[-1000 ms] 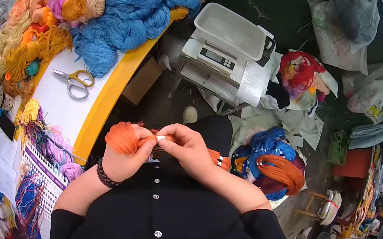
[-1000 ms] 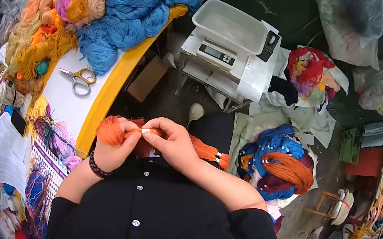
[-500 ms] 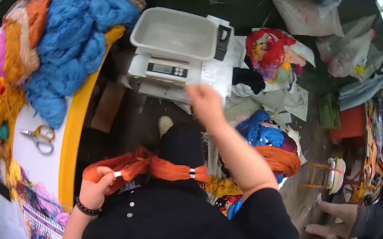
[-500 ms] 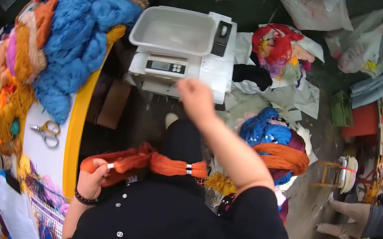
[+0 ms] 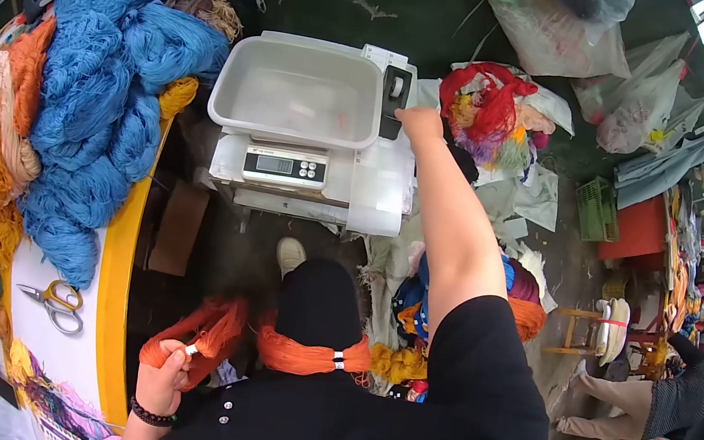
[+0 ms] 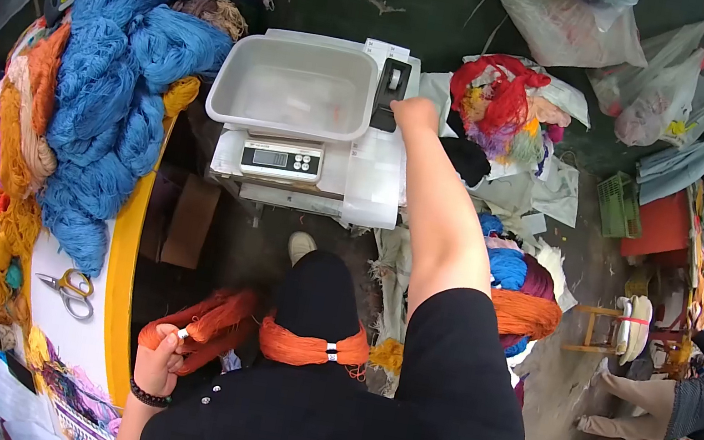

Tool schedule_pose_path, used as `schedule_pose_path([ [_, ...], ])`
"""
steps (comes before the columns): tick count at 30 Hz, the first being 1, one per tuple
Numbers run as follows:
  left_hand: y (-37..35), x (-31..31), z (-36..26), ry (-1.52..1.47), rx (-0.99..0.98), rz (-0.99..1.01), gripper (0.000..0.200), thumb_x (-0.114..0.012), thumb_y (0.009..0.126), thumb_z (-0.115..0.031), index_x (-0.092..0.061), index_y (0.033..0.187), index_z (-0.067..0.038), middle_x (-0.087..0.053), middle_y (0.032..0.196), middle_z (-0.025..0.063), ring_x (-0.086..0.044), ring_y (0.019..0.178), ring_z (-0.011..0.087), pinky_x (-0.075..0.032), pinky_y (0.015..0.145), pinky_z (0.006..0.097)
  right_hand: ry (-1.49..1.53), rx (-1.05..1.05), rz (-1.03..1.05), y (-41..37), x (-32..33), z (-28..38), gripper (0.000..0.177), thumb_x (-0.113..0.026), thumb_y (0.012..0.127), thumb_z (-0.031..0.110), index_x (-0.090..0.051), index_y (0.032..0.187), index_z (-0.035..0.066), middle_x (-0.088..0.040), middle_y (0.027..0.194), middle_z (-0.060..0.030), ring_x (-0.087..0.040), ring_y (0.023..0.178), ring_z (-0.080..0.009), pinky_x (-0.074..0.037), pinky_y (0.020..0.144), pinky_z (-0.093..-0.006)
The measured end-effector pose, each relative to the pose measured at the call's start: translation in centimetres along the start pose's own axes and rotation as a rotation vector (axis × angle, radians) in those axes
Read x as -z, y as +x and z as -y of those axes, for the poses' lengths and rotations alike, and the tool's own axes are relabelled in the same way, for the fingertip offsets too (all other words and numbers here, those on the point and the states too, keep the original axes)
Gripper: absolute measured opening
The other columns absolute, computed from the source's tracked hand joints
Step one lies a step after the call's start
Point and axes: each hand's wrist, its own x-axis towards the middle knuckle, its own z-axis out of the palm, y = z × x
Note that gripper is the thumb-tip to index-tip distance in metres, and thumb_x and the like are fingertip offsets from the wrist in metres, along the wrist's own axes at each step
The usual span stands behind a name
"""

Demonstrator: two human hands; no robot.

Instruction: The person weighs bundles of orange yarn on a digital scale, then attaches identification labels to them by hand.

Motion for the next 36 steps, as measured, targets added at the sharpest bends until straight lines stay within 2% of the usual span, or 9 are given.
schedule_pose_path([
  [2,0.3,0.2,0.0,-0.005,0.008,-0.007,0.01,-0.06,0.09,-0.012,-0.057,0.093,-0.003,-0.055,0.071,0.0009,-0.034,0.045,0.0017,-0.025,0.042,0.0166,-0.096,0.122,-0.009,1.0,-0.9,-0.7,0.036,-0.066,0.076,0.037,-0.071,0.09,0.004,-0.066,0.102,-0.0164,-0.061,0.098,-0.0344,-0.049,0.086,-0.0402],
  [5,0.6,0.0,0.2,-0.006,0.025,-0.012,0.01,-0.059,0.091,-0.012,-0.057,0.093,-0.003,-0.054,0.07,0.0006,-0.034,0.045,0.0018,-0.026,0.042,0.0168,0.167,-0.091,-0.023,-0.2,-0.2,0.2,0.029,-0.067,0.076,0.03,-0.071,0.091,0.006,-0.066,0.103,-0.0168,-0.062,0.097,-0.0347,-0.049,0.085,-0.0401],
  [7,0.8,0.1,0.1,0.002,0.029,-0.017,0.01,-0.059,0.091,-0.012,-0.057,0.093,-0.003,-0.054,0.07,0.0004,-0.034,0.045,0.0018,-0.026,0.042,0.0169,0.364,-0.121,-0.135,0.1,-1.3,-0.1,0.02,-0.068,0.077,0.02,-0.07,0.087,0.003,-0.068,0.083,-0.0103,-0.064,0.071,-0.0231,-0.051,0.069,-0.0345],
  [8,0.8,0.0,0.2,0.003,0.031,-0.006,0.01,-0.059,0.091,-0.012,-0.057,0.093,-0.002,-0.054,0.07,0.0003,-0.034,0.045,0.0018,-0.026,0.042,0.017,0.365,-0.119,-0.134,-0.2,-1.2,0.3,0.02,-0.068,0.077,0.02,-0.07,0.087,0.003,-0.068,0.083,-0.0103,-0.064,0.071,-0.0231,-0.051,0.069,-0.0345],
  [10,0.9,-0.1,0.3,0.002,0.041,0.009,0.011,-0.059,0.091,-0.012,-0.056,0.093,-0.002,-0.053,0.07,0.0001,-0.034,0.044,0.0019,-0.026,0.042,0.0173,0.953,-0.342,0.021,-1.0,-0.9,0.7,0.011,-0.066,0.08,0.012,-0.067,0.087,0.004,-0.065,0.079,-0.0075,-0.062,0.07,-0.0189,-0.051,0.067,-0.033],
  [13,0.9,-0.1,0.6,0.0,0.04,0.017,0.01,-0.059,0.091,-0.012,-0.056,0.093,-0.003,-0.053,0.069,0.0001,-0.034,0.044,0.0018,-0.026,0.042,0.0174,1.109,-0.4,0.014,-2.4,-0.2,1.4,0.006,-0.065,0.081,0.008,-0.065,0.086,0.005,-0.063,0.077,-0.0062,-0.061,0.073,-0.0175,-0.05,0.067,-0.0306],
  [25,0.8,-0.3,0.8,-0.026,0.04,-0.031,0.008,-0.058,0.091,-0.012,-0.057,0.091,-0.005,-0.053,0.069,-0.0007,-0.033,0.045,0.0013,-0.025,0.042,0.017,0.952,-0.313,-0.089,-2.3,-3.4,-0.7,0.01,-0.071,0.072,0.004,-0.062,0.074,-0.001,-0.063,0.077,-0.0075,-0.058,0.067,-0.0164,-0.045,0.058,-0.0291],
  [34,1.1,-0.4,0.6,-0.044,0.043,-0.027,0.008,-0.058,0.091,-0.014,-0.057,0.091,-0.006,-0.054,0.07,-0.0002,-0.034,0.046,0.0018,-0.025,0.042,0.0168,1.101,-0.449,-0.077,-3.4,-3.0,0.5,0.012,-0.072,0.072,0.005,-0.063,0.077,0.0,-0.063,0.076,-0.0076,-0.058,0.066,-0.0203,-0.046,0.06,-0.033],
  [36,1.1,-0.3,0.5,-0.059,0.029,-0.022,0.008,-0.057,0.091,-0.014,-0.057,0.091,-0.006,-0.054,0.07,0.0004,-0.034,0.046,0.0019,-0.025,0.042,0.0167,0.862,-0.737,-0.173,-3.4,-4.2,0.4,0.022,-0.074,0.07,0.01,-0.065,0.084,-0.005,-0.065,0.079,-0.0131,-0.058,0.069,-0.0218,-0.046,0.064,-0.036],
])
